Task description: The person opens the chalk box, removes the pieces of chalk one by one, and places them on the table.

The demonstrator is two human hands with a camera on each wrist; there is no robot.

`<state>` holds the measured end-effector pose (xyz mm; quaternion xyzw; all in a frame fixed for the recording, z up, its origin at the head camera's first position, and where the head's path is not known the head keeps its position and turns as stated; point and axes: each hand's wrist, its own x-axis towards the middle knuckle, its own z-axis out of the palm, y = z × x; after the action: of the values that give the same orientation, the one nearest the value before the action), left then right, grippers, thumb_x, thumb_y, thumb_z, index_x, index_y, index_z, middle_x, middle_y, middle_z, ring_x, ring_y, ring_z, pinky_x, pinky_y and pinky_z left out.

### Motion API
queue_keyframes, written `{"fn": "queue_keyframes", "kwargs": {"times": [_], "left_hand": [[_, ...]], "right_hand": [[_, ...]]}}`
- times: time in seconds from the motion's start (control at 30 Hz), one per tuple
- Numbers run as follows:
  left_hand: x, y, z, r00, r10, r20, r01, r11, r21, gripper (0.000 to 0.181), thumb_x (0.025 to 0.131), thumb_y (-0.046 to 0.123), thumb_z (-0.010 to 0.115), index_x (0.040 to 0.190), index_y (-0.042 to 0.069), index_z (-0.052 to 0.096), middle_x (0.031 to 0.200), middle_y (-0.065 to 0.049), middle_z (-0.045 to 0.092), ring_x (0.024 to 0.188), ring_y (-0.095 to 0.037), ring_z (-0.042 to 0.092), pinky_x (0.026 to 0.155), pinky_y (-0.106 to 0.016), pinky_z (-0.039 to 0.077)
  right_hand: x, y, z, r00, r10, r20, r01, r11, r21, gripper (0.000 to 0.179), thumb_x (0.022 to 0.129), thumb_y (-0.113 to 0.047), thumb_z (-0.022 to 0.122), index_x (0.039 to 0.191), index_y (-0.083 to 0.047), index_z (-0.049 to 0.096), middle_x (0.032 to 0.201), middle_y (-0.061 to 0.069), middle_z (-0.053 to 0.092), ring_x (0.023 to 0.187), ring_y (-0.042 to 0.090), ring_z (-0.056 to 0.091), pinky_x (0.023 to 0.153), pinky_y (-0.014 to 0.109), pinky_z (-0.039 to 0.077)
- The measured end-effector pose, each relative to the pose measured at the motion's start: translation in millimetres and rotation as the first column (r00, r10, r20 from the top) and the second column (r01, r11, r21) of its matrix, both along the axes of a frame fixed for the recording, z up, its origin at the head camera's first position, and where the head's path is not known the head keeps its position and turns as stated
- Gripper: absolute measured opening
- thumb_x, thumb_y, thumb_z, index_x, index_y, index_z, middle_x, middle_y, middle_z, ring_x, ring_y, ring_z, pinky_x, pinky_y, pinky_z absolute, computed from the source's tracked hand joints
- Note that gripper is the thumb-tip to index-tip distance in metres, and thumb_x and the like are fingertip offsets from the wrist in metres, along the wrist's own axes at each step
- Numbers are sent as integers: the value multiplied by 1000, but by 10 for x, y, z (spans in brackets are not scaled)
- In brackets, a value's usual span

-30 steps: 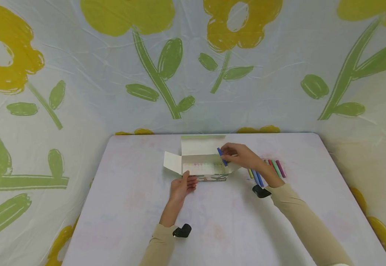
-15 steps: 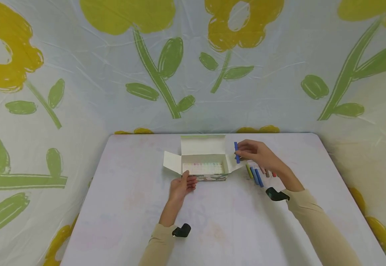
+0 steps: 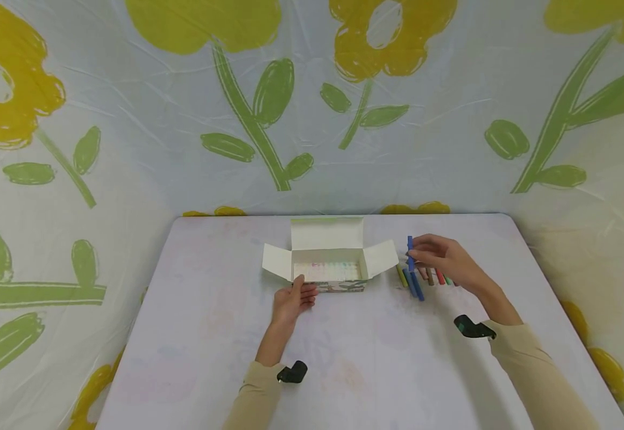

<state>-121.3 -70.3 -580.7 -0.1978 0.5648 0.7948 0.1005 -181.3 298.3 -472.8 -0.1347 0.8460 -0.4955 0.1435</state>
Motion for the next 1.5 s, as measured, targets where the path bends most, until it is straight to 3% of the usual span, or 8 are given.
{"fn": "queue_keyframes", "kwargs": {"times": [0.27, 0.5, 0.73, 0.9, 1.17, 1.5], "left_hand": [[-12, 0, -11, 1000, 1, 0, -1, 1000, -5, 50, 106, 35, 60, 104, -14, 72, 87, -11, 76, 70, -11, 67, 69, -25, 58], [-12, 5, -21, 1000, 3, 0, -3, 1000, -5, 50, 105, 36, 60, 101, -12, 73, 85, -10, 75, 70, -11, 67, 68, -25, 58], [-19, -1, -19, 1000, 1, 9, 0, 1000, -3, 49, 105, 35, 60, 103, -13, 73, 86, -10, 76, 70, -11, 67, 69, -25, 58], [-11, -10, -2, 1000, -9, 0, 9, 1000, -5, 50, 105, 36, 61, 104, -12, 72, 89, -12, 76, 72, -12, 67, 70, -25, 58], [3, 10, -1, 1000, 0, -1, 0, 1000, -3, 49, 105, 35, 61, 102, -12, 73, 86, -11, 76, 70, -12, 67, 67, -24, 58], [3, -1, 17, 1000, 0, 7, 0, 1000, -3, 50, 105, 36, 61, 103, -13, 73, 88, -12, 76, 70, -11, 67, 68, -24, 58]], "right_hand": [[150, 250, -160, 999, -44, 29, 43, 999, 26, 45, 105, -28, 63, 138, 2, 54, 123, 23, 69, 101, 12, 71, 85, 24, 55], [269, 399, -408, 995, -58, 79, 65, 994, -89, 42, 103, -14, 65, 133, 13, 52, 122, 33, 63, 99, 15, 72, 85, 28, 60], [361, 499, -612, 995, -83, 60, 82, 997, 17, 43, 103, -19, 66, 131, 12, 55, 117, 26, 68, 96, 4, 67, 81, 20, 56], [378, 508, -743, 995, -81, 64, 76, 994, 81, 41, 102, -19, 67, 127, 12, 58, 111, 21, 71, 93, 10, 67, 79, 22, 57], [394, 402, -757, 995, -88, -47, 97, 965, 246, 31, 97, -13, 73, 116, 10, 65, 97, 13, 73, 87, 15, 66, 69, 21, 54], [336, 329, -681, 992, -81, -100, 108, 946, 307, 25, 98, -12, 70, 112, 8, 67, 93, 13, 72, 81, 21, 66, 64, 26, 53]]}}
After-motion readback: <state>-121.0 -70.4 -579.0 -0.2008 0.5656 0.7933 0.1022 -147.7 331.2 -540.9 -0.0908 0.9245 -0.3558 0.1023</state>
